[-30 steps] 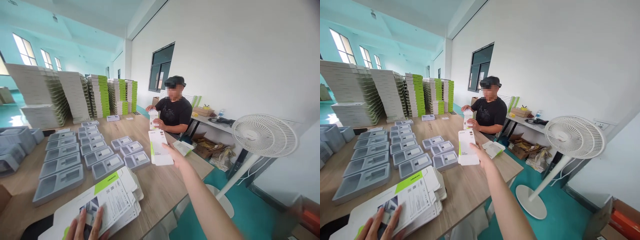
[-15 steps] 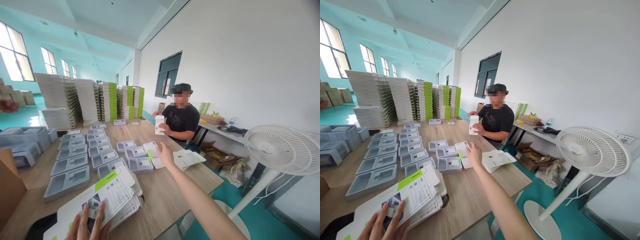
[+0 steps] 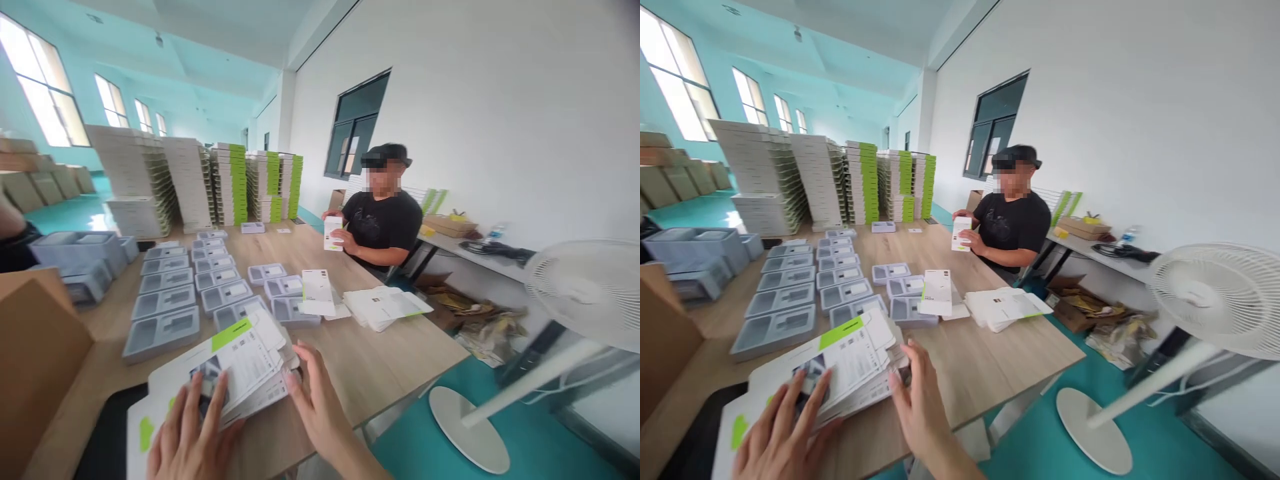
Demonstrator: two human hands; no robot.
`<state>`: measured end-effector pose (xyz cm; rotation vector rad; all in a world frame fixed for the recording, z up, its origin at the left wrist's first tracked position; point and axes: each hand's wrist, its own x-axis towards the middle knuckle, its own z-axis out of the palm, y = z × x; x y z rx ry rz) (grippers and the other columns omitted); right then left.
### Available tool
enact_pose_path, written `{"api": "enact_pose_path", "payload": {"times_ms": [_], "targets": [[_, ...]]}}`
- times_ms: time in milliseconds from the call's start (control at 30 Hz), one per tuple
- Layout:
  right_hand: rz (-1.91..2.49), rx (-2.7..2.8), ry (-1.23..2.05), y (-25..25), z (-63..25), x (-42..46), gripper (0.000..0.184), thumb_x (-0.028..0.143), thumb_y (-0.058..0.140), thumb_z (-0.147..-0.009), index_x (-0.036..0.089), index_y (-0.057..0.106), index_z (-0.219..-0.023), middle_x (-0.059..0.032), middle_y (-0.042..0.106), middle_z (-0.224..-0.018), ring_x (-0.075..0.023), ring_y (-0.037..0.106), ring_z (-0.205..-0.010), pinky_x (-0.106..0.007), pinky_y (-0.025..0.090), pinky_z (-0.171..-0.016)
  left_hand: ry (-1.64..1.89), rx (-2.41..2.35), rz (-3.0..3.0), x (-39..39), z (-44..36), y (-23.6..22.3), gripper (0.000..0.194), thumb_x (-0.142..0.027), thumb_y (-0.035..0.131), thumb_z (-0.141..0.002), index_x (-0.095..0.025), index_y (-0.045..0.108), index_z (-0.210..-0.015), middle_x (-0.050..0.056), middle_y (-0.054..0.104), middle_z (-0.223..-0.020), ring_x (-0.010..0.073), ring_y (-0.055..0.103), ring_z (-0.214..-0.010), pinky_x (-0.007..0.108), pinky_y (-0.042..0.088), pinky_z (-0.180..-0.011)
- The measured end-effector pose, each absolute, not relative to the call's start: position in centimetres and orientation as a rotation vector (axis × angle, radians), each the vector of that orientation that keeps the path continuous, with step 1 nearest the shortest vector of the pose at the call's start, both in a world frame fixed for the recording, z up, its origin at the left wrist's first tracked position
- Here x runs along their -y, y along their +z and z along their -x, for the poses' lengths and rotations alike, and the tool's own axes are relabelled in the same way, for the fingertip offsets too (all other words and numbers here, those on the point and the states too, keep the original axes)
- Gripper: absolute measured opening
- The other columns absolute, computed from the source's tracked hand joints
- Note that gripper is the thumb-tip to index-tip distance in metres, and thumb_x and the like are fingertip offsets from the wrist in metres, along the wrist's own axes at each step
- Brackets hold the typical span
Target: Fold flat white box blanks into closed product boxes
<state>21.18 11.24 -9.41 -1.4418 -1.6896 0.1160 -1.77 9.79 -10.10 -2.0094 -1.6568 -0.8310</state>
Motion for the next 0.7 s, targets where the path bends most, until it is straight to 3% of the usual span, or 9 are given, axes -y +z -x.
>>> {"api": "enact_pose_path", "payload": {"times_ms": [67,100,133,300,467,600,700], "targets": [[1.472,1.829,0.153,-10.0,-19.2,-10.9,0.096,0.035,0.085,-0.090,0.033,0.028,-0.167,-0.0207,0.040,-0.173,-0.0437,0.045,-0.156,-0.060,0.057,-0.113,-0.752,1.649,2.029,-10.4,2.3,-9.8,0.056,-0.028,0.048,-0.108,-0.024,0.048,-0.164,0.023,0.064,-0.154,0.0451,0.064,-0.135,0.060,0.059,-0.094],[1.509,1.891,0.166,-10.3,-18.3,-11.0,0.114,0.031,0.093,-0.082,0.034,0.020,-0.170,-0.0215,0.032,-0.177,-0.0476,0.036,-0.160,-0.066,0.051,-0.118,-0.727,1.655,2.023,-10.8,2.5,-9.6,0.049,-0.028,0.048,-0.108,-0.022,0.059,-0.156,0.022,0.065,-0.154,0.0439,0.063,-0.136,0.059,0.059,-0.096],[1.552,1.930,0.177,-10.5,-17.7,-11.3,0.121,0.025,0.095,-0.078,0.034,0.018,-0.171,-0.0219,0.030,-0.177,-0.0492,0.032,-0.161,-0.069,0.046,-0.120,-0.718,1.654,2.009,-11.4,2.8,-9.5,0.045,-0.027,0.049,-0.109,-0.022,0.066,-0.150,0.021,0.066,-0.153,0.0434,0.064,-0.136,0.059,0.060,-0.097],[1.638,1.878,0.208,-11.0,-16.4,-13.4,0.093,0.013,0.070,-0.095,0.029,0.019,-0.170,-0.0214,0.041,-0.172,-0.0428,0.034,-0.162,-0.065,0.047,-0.121,-0.785,1.467,2.026,-13.6,4.3,-9.4,0.043,-0.032,0.044,-0.109,-0.023,0.076,-0.138,0.020,0.075,-0.141,0.0436,0.072,-0.124,0.062,0.064,-0.088],[1.529,1.826,0.205,-10.9,-16.9,-13.0,0.106,0.015,0.073,-0.093,0.034,0.002,-0.170,-0.0200,0.034,-0.175,-0.0421,0.033,-0.163,-0.066,0.045,-0.123,-0.803,1.442,2.117,-13.3,5.3,-8.7,0.050,-0.020,0.036,-0.110,-0.029,0.082,-0.126,0.012,0.078,-0.139,0.0368,0.075,-0.124,0.056,0.065,-0.092],[1.397,1.603,0.279,-10.4,-17.3,-11.4,0.095,0.030,0.065,-0.103,0.035,0.000,-0.172,-0.0215,0.032,-0.174,-0.0415,0.036,-0.161,-0.063,0.050,-0.119,-1.076,1.413,2.163,-11.1,5.7,-5.8,0.042,-0.020,0.043,-0.108,-0.027,0.080,-0.127,0.008,0.082,-0.132,0.0319,0.078,-0.121,0.046,0.062,-0.096],[1.321,1.338,0.384,-8.9,-16.4,-9.8,0.073,0.045,0.050,-0.111,0.037,0.012,-0.173,-0.0167,0.030,-0.178,-0.0382,0.040,-0.160,-0.059,0.049,-0.120,-1.576,1.638,2.082,-8.7,5.3,-2.7,0.031,-0.033,0.053,-0.107,-0.029,0.079,-0.124,0.003,0.088,-0.113,0.0236,0.083,-0.099,0.031,0.061,-0.086]]}}
